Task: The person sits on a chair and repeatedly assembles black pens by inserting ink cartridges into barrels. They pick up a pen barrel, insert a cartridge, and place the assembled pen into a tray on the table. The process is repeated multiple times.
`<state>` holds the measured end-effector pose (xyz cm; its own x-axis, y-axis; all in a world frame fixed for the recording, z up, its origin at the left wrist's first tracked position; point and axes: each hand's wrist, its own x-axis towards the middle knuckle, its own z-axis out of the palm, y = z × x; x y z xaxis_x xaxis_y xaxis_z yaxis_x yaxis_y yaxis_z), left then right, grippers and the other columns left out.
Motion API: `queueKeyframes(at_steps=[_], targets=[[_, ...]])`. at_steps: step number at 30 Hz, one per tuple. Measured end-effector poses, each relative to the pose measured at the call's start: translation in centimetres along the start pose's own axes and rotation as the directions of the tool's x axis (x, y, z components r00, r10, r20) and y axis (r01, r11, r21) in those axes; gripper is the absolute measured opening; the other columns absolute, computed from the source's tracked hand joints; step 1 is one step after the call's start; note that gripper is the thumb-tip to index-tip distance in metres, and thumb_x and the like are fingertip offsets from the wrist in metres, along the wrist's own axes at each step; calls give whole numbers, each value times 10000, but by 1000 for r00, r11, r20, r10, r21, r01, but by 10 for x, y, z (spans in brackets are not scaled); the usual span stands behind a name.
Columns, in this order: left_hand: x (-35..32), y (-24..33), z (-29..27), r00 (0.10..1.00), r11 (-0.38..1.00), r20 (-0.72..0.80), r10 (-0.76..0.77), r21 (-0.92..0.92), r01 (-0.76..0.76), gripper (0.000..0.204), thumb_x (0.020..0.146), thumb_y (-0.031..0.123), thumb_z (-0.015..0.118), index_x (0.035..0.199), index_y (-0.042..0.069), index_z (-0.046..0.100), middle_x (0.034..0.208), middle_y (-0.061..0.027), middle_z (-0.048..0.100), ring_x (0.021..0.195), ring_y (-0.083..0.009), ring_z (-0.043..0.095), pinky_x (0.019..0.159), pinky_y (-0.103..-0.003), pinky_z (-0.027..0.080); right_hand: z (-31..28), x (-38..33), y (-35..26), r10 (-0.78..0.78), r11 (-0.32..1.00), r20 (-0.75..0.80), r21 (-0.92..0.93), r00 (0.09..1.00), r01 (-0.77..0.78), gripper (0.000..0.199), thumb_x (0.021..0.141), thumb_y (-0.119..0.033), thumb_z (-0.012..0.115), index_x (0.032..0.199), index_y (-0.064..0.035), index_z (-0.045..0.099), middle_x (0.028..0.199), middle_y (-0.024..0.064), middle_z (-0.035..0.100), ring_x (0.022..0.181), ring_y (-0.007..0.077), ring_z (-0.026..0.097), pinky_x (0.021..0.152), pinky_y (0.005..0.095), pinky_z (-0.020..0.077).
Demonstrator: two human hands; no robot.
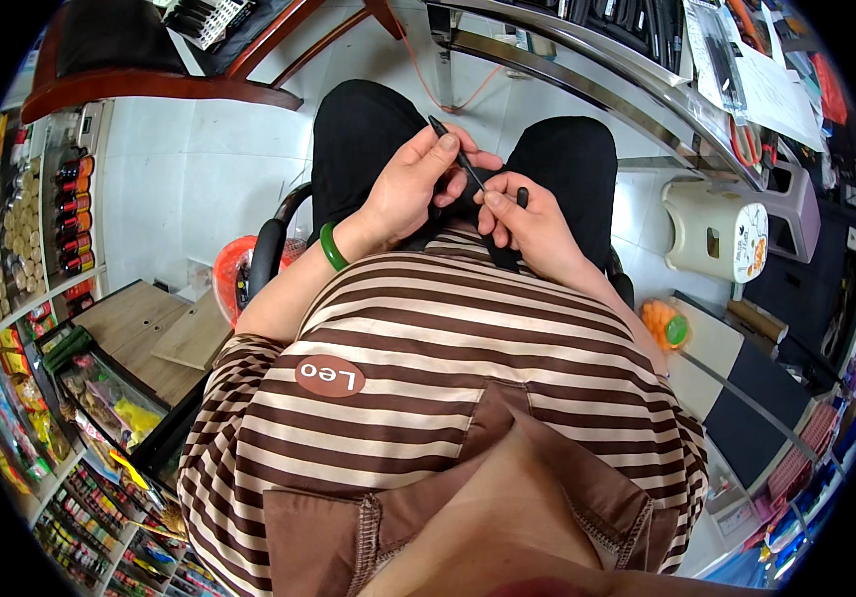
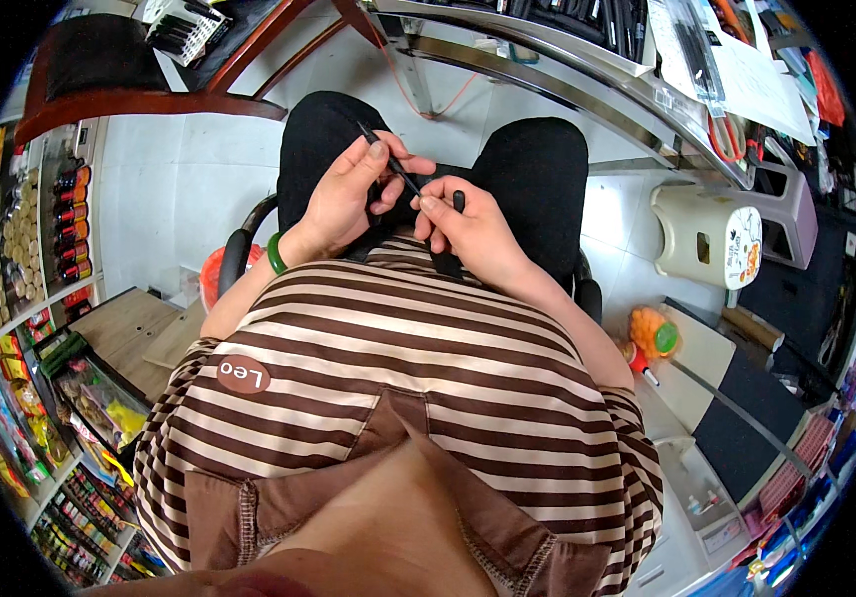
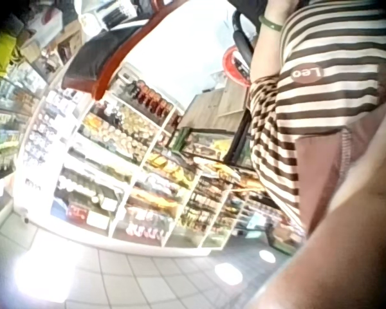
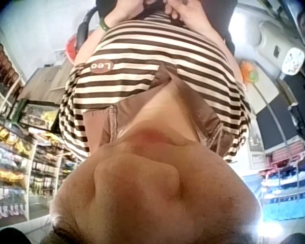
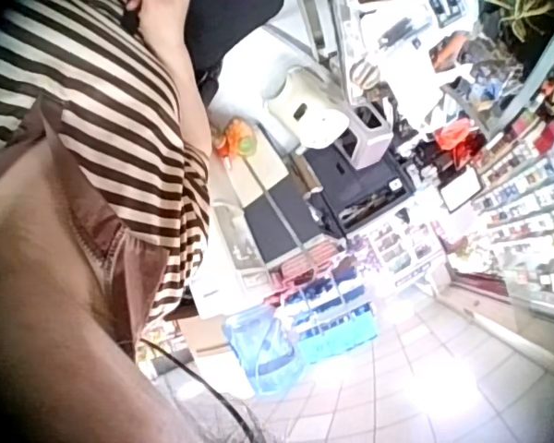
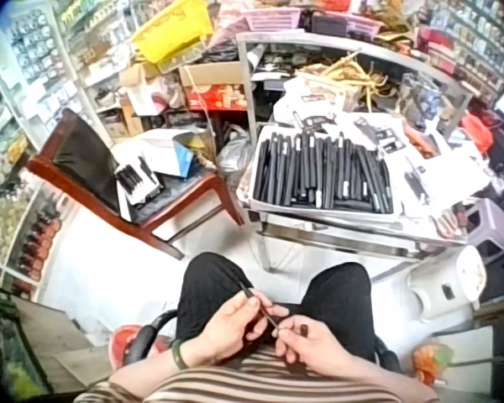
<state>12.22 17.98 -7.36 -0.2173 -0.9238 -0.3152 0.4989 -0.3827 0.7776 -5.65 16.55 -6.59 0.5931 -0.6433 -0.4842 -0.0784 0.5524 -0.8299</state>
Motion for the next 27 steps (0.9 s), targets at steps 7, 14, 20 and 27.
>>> queueKeyframes(at_steps=[7, 14, 20, 27], targets=[[6, -11, -6, 993, 989, -115, -5, -145, -12, 203, 945, 291, 394, 925, 99, 459, 744, -21, 468, 598, -86, 380, 487, -181, 298, 0, 6, 3, 8, 1000, -40, -6, 999, -8, 244, 930, -263, 442, 966, -31, 511, 770, 46, 584, 584, 54, 487, 461, 153, 326], [11, -2, -25, 968, 901, -251, -8, -422, -102, 192, 950, 267, 392, 938, 89, 463, 828, -48, 464, 653, -103, 394, 494, -175, 320, -29, 15, 11, -185, 954, -180, 205, 966, 221, 381, 933, -363, 331, 835, -40, 506, 795, 70, 570, 628, 72, 437, 531, 195, 346], [12, -3, -28, 969, 846, -247, -14, -519, -120, 198, 942, 263, 415, 936, 78, 484, 853, -63, 469, 674, -112, 398, 501, -171, 322, -15, 10, 3, -353, 888, -346, 170, 869, 428, 316, 955, -310, 356, 903, -39, 509, 801, 59, 558, 606, 61, 480, 525, 171, 361], [9, -1, -26, 969, 815, -245, -20, -566, -127, 206, 934, 269, 433, 945, 71, 485, 865, -69, 469, 678, -114, 401, 504, -172, 327, -6, 10, 9, -441, 873, -313, 66, 841, 482, 260, 963, -224, 345, 966, -8, 490, 933, 97, 552, 743, 111, 534, 637, 219, 426]])
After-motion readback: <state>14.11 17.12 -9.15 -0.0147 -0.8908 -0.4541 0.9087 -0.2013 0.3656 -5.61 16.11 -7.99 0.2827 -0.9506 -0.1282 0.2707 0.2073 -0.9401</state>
